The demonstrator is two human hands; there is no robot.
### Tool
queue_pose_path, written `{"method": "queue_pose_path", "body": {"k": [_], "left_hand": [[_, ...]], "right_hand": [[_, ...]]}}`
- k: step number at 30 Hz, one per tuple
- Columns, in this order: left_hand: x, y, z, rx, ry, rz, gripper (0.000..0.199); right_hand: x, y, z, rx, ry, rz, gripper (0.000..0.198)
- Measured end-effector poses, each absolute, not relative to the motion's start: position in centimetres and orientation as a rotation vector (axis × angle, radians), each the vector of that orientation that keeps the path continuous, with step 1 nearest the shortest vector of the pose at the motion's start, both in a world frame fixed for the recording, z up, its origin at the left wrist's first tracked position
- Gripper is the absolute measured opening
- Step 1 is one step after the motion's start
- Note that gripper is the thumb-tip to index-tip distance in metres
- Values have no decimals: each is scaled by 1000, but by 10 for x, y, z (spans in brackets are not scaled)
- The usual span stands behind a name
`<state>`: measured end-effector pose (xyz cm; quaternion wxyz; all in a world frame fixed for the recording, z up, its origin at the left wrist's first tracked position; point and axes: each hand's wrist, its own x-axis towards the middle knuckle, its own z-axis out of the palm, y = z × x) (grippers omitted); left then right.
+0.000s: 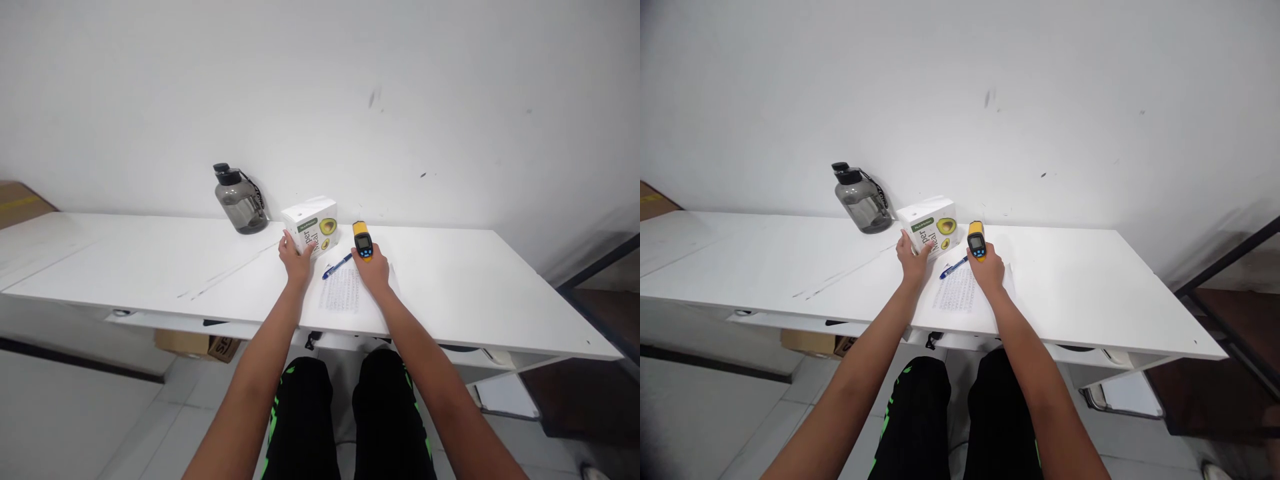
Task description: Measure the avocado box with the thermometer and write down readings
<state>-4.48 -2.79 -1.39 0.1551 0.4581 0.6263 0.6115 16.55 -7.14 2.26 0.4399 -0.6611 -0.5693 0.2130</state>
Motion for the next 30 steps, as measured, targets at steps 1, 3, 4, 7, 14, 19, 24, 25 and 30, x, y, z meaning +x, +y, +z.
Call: {"method": "queue_pose_path", "body": {"k": [1, 3, 4, 7, 14, 19, 24, 25, 30], "left_hand": [[-44, -28, -14, 1308, 1795, 1754, 99], [-44, -28, -13, 1301, 1805, 1752, 97], [-43, -28, -13, 1299, 1812, 1749, 96], [-43, -29, -12, 1306, 1825, 1739, 95], [-42, -31, -9, 1290, 1808, 1751, 94], [-40, -32, -8, 1300, 1825, 1720, 98], [-40, -33, -8, 1294, 1820, 1719, 99], [-40, -33, -8, 1290, 1818, 1721, 99], [-40, -32, -9, 1283, 1836, 1708, 99]], "right_hand": [[166, -71, 22, -1642, -1414, 526, 36], [166, -71, 22, -1644, -1415, 527, 36], [166, -71, 22, -1645, -1416, 528, 35], [166, -72, 23, -1646, -1425, 526, 35], [166, -72, 21, -1628, -1434, 528, 35], [166, -71, 19, -1522, -1434, 575, 52], [178, -64, 20, -1690, -1455, 393, 53], [181, -62, 20, -1728, -1490, 328, 49], [193, -56, 16, -1832, -1648, 57, 45]]}}
